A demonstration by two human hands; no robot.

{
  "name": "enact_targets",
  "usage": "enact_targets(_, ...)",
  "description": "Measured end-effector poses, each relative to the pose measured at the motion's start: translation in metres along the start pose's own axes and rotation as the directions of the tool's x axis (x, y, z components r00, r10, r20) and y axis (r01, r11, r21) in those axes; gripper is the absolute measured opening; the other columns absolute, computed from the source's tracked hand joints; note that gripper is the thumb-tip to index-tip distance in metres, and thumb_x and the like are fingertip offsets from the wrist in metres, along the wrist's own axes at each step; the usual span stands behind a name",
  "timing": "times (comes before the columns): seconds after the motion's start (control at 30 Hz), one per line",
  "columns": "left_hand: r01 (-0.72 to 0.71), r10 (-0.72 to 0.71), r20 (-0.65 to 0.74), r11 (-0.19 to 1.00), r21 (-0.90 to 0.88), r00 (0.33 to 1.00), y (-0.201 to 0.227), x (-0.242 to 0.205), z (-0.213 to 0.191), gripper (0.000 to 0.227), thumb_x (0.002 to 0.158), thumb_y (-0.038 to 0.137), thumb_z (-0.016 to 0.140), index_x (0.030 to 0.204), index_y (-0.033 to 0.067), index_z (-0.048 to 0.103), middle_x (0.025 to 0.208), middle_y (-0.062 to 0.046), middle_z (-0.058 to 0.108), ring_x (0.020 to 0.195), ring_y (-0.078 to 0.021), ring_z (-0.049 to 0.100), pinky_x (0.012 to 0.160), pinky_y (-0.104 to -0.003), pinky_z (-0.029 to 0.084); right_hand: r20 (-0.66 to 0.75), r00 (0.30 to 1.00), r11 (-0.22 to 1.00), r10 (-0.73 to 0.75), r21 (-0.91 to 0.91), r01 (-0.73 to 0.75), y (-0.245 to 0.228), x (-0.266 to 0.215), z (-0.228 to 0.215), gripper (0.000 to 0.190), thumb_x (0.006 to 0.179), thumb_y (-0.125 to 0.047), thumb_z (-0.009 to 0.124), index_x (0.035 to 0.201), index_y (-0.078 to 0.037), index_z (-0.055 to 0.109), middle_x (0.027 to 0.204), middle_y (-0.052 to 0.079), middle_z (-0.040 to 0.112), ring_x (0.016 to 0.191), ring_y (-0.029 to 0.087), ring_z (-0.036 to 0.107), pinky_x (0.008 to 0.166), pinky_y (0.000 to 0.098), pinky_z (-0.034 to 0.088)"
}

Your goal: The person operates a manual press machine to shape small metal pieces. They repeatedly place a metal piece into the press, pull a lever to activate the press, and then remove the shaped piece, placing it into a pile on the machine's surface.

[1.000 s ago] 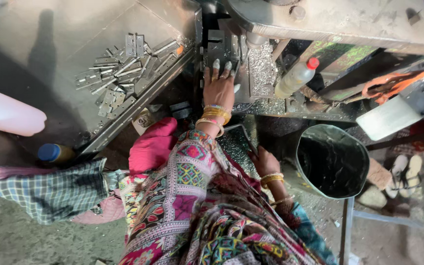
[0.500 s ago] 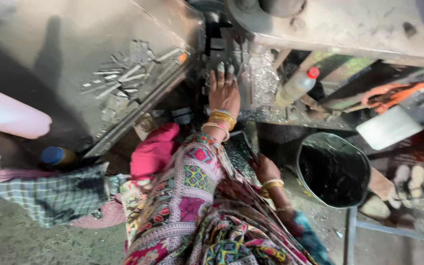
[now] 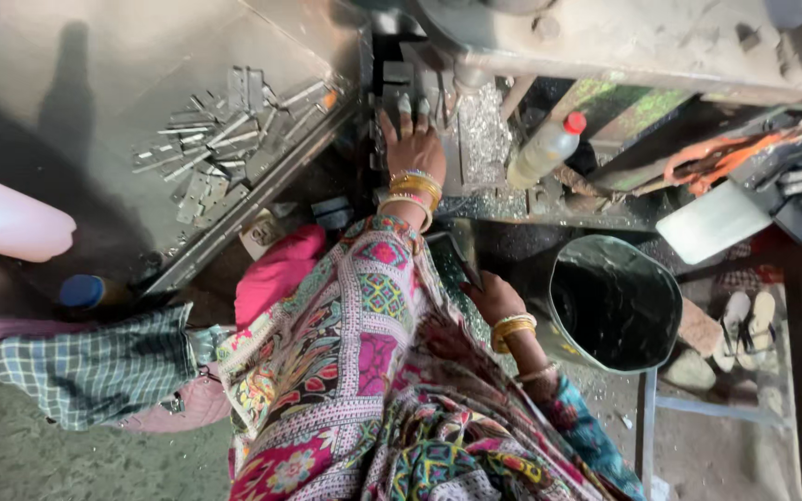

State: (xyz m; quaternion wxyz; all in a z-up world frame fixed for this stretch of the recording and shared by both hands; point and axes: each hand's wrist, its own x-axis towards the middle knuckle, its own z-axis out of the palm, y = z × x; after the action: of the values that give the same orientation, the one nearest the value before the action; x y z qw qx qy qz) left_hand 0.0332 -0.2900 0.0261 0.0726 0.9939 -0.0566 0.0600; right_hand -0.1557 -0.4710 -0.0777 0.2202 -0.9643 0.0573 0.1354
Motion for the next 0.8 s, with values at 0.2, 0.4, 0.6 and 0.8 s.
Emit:
enact_targets(0.2, 0.017, -0.016, 0.041, 1.0, -0.014, 0.999, -0.001, 0.002, -0.014, 0.045, 0.097, 0.018, 0.045, 0.14, 0.0153, 0.06, 0.162, -0.002, 0.038, 0.155, -0.028, 0.018, 0.123, -0.061, -0.004, -0.041, 0.999, 0.998, 0.009, 0.061, -0.007, 0.02, 0.021, 0.023, 0.043, 0.091, -0.051, 0.064, 0.108, -0.012, 0.068, 0.096, 0.024, 0.073, 0.093, 0.045, 0.069, 0.08, 0.056, 0.053)
enact_targets(0.4, 0.006, -0.004, 0.092, 1.0, -0.016, 0.996, -0.004, 0.001, -0.012, 0.04, 0.104, 0.02, 0.044, 0.139, 0.0154, 0.063, 0.164, -0.003, 0.04, 0.161, -0.0279, 0.018, 0.127, -0.061, -0.003, -0.079, 0.996, 0.998, -0.044, 0.038, 0.047, -0.007, -0.009, 0.008, 0.041, 0.091, -0.047, 0.066, 0.109, -0.01, 0.062, 0.093, 0.024, 0.072, 0.091, 0.047, 0.067, 0.074, 0.0577, 0.051)
enact_targets(0.6, -0.228, 0.221, -0.24, 0.974, -0.003, 0.945, -0.022, -0.06, 0.002, 0.074, 0.076, 0.049, 0.068, 0.134, 0.0025, 0.059, 0.143, -0.013, 0.057, 0.142, -0.0307, 0.035, 0.118, -0.059, 0.005, -0.221, 0.969, 0.963, -0.106, -0.265, 0.045, -0.062, -0.031, -0.086, 0.039, 0.091, -0.044, 0.064, 0.109, -0.01, 0.058, 0.089, 0.016, 0.075, 0.081, 0.039, 0.073, 0.066, 0.0523, 0.055)
enact_targets(0.8, -0.26, 0.154, -0.341, 0.921, -0.29, 0.927, -0.018, -0.064, -0.003, 0.027, 0.087, 0.028, 0.075, 0.107, 0.0115, 0.068, 0.113, -0.011, 0.067, 0.112, -0.0312, 0.058, 0.109, -0.056, 0.032, -0.142, 0.987, 0.939, -0.071, -0.344, 0.018, -0.1, -0.031, -0.114, 0.04, 0.096, -0.049, 0.061, 0.106, -0.01, 0.06, 0.086, 0.016, 0.075, 0.082, 0.036, 0.074, 0.068, 0.0494, 0.056)
